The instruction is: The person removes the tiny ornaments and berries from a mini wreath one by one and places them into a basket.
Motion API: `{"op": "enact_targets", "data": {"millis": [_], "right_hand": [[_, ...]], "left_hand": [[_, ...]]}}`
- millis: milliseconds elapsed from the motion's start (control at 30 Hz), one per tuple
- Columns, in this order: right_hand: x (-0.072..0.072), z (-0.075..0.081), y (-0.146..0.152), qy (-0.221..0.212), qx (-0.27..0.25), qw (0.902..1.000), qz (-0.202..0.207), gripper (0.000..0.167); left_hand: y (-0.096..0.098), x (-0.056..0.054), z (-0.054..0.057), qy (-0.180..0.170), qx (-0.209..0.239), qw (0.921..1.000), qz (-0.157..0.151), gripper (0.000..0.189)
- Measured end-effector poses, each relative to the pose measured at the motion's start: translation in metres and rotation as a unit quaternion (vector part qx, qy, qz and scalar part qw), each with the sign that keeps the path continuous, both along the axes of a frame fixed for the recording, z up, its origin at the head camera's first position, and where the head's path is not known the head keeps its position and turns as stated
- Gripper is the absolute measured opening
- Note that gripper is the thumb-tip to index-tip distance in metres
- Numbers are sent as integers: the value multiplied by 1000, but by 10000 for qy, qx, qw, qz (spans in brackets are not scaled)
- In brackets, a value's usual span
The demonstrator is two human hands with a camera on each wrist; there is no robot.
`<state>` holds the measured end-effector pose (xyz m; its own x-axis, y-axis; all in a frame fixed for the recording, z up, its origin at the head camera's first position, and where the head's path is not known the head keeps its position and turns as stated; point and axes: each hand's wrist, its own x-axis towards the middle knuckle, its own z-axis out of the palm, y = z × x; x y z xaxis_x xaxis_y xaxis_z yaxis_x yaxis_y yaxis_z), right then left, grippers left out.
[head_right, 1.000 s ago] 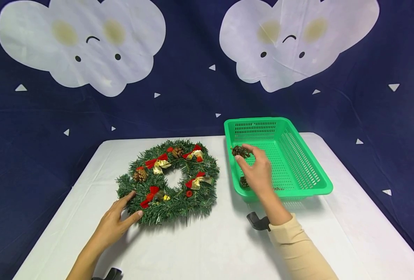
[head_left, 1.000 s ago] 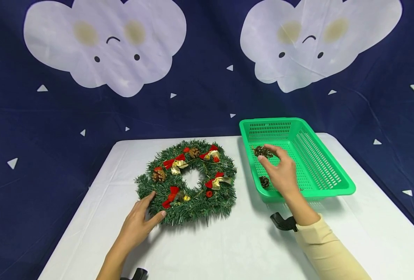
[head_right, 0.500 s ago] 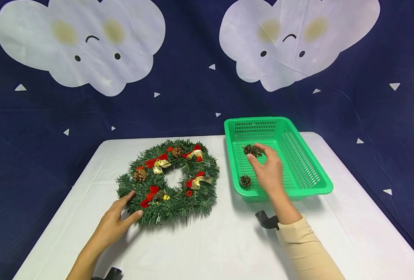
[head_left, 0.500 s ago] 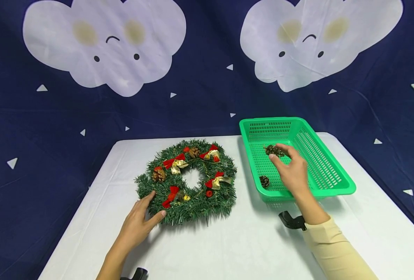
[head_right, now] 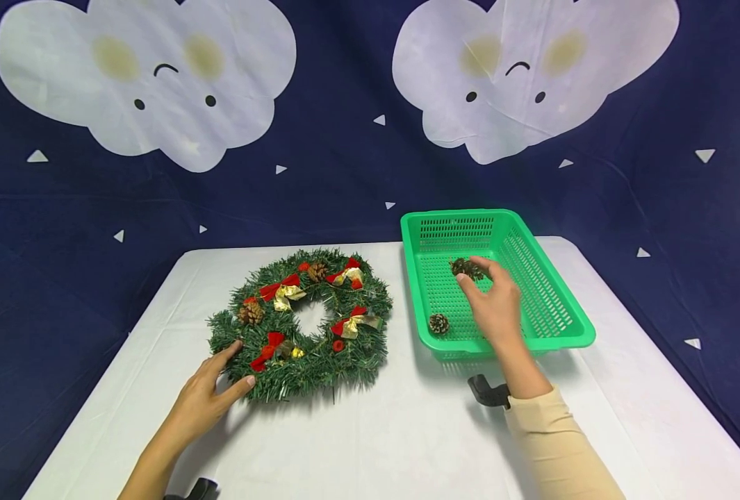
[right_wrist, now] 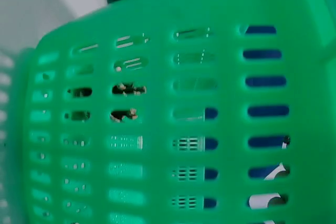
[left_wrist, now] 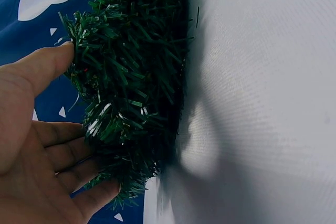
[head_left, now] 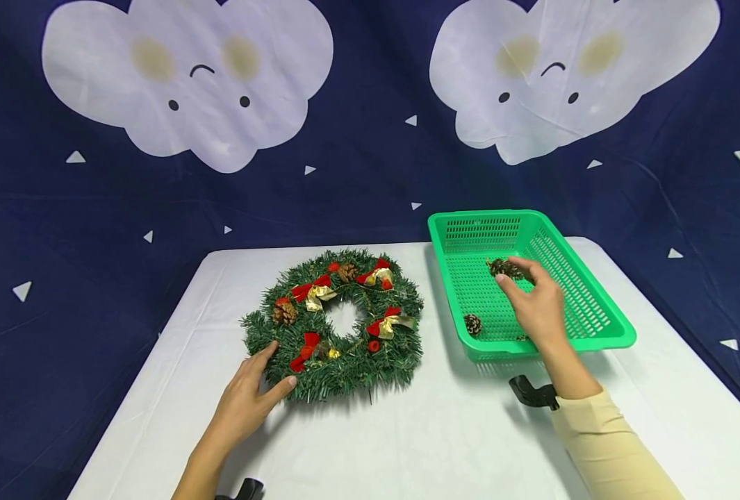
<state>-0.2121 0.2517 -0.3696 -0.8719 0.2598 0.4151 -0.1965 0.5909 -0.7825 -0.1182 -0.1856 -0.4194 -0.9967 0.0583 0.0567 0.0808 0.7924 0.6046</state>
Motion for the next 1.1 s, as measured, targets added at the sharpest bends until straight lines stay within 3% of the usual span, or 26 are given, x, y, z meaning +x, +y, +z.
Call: {"op": "enact_targets", "data": {"millis": [200, 633, 1100], "right_hand": [[-1, 2, 6, -344, 27, 9993, -138, 47], [-9, 1, 16, -601, -17, 9980, -181, 49], [-12, -2, 20, -1006, -38, 9948, 145, 52]], "left_hand": [[0, 0, 0, 13, -5, 10000, -4, 79], [-1, -1, -1, 33, -22, 10000, -19, 79], [0, -1, 0, 8, -21, 10000, -41, 80]]}}
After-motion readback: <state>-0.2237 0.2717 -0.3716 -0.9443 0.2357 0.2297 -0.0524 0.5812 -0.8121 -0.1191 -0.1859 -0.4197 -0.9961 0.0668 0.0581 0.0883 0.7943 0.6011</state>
